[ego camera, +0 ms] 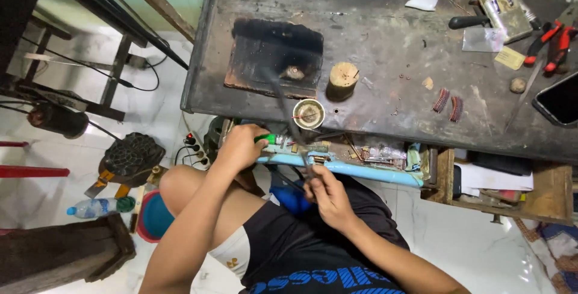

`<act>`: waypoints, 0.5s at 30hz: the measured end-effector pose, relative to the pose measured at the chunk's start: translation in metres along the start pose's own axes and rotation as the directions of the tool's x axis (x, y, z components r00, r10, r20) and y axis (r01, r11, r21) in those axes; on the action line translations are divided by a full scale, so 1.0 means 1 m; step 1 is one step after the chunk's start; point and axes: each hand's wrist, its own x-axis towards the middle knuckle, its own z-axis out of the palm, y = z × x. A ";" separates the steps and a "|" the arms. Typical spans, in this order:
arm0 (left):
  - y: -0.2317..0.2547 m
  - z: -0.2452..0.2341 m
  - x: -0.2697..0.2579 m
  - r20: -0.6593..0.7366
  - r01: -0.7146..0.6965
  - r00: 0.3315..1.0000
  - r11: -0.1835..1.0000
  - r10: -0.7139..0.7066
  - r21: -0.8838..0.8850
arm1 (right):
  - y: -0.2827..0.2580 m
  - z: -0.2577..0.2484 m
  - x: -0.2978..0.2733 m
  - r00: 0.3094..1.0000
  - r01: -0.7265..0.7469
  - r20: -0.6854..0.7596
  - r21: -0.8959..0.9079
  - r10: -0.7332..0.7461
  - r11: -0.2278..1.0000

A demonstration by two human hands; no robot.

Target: Assembling and soldering small metal jewelry components on a workbench using tweezers and a hand torch.

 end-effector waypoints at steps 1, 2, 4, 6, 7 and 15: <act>-0.008 0.003 0.006 0.096 0.108 0.989 0.993 -0.113 0.054 | 0.008 -0.005 -0.013 0.998 -0.013 -0.055 0.022 0.014 1.000; -0.010 0.006 0.008 0.096 0.107 0.989 0.993 -0.111 0.044 | 0.002 -0.008 -0.013 0.998 -0.018 -0.054 0.013 0.018 1.000; -0.015 0.010 0.011 0.141 0.228 0.960 0.969 -0.240 0.096 | -0.009 -0.011 -0.015 0.993 -0.009 -0.113 0.076 0.017 0.997; -0.008 0.003 0.009 0.170 0.202 0.962 0.976 -0.213 0.083 | -0.016 -0.013 -0.012 0.992 -0.005 -0.125 0.064 0.013 0.998; -0.005 -0.001 0.010 0.195 0.173 0.963 0.982 -0.184 0.073 | -0.020 -0.015 -0.009 0.991 0.006 -0.137 0.054 0.001 0.998; -0.165 -0.055 -0.208 -0.215 0.206 0.956 0.979 -0.202 -0.002 | -0.036 -0.017 0.004 0.992 -0.045 -0.118 0.040 0.050 0.998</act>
